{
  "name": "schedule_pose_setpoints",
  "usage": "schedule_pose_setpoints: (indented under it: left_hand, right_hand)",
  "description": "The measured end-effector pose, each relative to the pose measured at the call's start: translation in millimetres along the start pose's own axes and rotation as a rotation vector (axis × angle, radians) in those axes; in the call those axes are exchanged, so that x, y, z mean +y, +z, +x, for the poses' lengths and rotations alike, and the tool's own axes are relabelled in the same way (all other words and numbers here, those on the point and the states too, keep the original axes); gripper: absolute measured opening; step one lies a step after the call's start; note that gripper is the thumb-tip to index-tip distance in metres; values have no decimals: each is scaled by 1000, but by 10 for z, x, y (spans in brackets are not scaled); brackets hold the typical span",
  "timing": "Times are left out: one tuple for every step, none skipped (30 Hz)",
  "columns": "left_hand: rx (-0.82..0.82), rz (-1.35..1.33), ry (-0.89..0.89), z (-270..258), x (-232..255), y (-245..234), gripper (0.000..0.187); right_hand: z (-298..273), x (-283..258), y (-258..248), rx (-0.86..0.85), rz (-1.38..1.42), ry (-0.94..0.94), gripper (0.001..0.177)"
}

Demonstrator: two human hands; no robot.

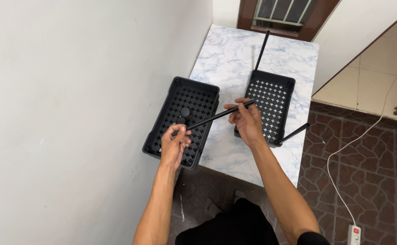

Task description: The person assembles a black plastic tray by inserting four long black rods into corner holes and securing them with small black caps. The tray is handled and rotated on a white marble-patterned table while the rods are attached one by one.

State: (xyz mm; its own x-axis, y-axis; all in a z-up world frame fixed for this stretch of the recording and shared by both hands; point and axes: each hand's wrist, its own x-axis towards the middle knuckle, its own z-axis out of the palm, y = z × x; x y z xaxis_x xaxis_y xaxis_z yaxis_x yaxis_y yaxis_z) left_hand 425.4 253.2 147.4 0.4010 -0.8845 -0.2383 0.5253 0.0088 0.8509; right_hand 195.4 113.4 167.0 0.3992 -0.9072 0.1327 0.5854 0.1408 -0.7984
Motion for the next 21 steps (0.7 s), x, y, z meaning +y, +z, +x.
schedule_pose_setpoints:
  left_hand:
    - [0,-16,14,3,8,11,15]
    - [0,-30,31,10,31,22,15]
    - [0,-44,48,9,51,35,15]
    - [15,-47,60,5,69,47,16]
    - [30,-51,71,-5,84,67,17]
    - [40,-54,84,-2,117,96,18]
    - [56,-35,113,-5,157,121,20]
    - [72,-19,142,-12,194,148,22]
    - [89,-2,170,-19,233,175,24]
    - [109,21,196,-24,274,201,24]
    - [129,43,221,-28,317,223,25]
    - [152,67,245,-37,355,241,26]
    - [168,65,270,-38,384,269,26]
    - [184,63,293,-42,410,298,25]
    - [200,62,316,-44,430,331,25]
    - [191,49,350,-53,437,364,24]
    - [182,36,383,-62,441,399,24]
    - [173,21,417,-65,439,446,24]
    - [180,16,426,-66,433,494,24]
    - [190,7,435,-80,405,539,25]
    - [199,-1,444,-96,368,587,27]
  right_hand:
    - [-29,-4,-15,-18,5,1,22]
    - [-42,-11,-17,-38,12,-1,23]
    - [-54,-30,-22,-47,-1,14,25]
    - [-70,-49,-31,-55,-13,25,27]
    - [-86,-68,-39,-62,-25,37,30]
    - [-86,-92,-44,-73,-32,46,32]
    - [-86,-115,-49,-84,-40,55,34]
    - [-86,-137,-59,-95,-49,65,36]
    - [-88,-144,-64,-112,-43,65,35]
    - [-92,-143,-68,-129,-37,66,33]
    - [-95,-148,-82,-146,-31,67,32]
    - [-104,-151,-99,-165,-26,80,31]
    - [-108,-156,-117,-183,-21,94,31]
    - [-113,-165,-131,-200,-14,108,30]
    - [-113,-180,-146,-212,-19,116,29]
    - [-121,-203,-163,-222,-25,126,28]
    - [-127,-232,-177,-233,-31,135,27]
    - [-124,-279,-189,-225,-52,139,26]
    - [-116,-329,-197,-218,-73,142,25]
    - [-117,-389,-215,-211,-96,148,24]
    - [-108,-457,-233,-201,-101,159,24]
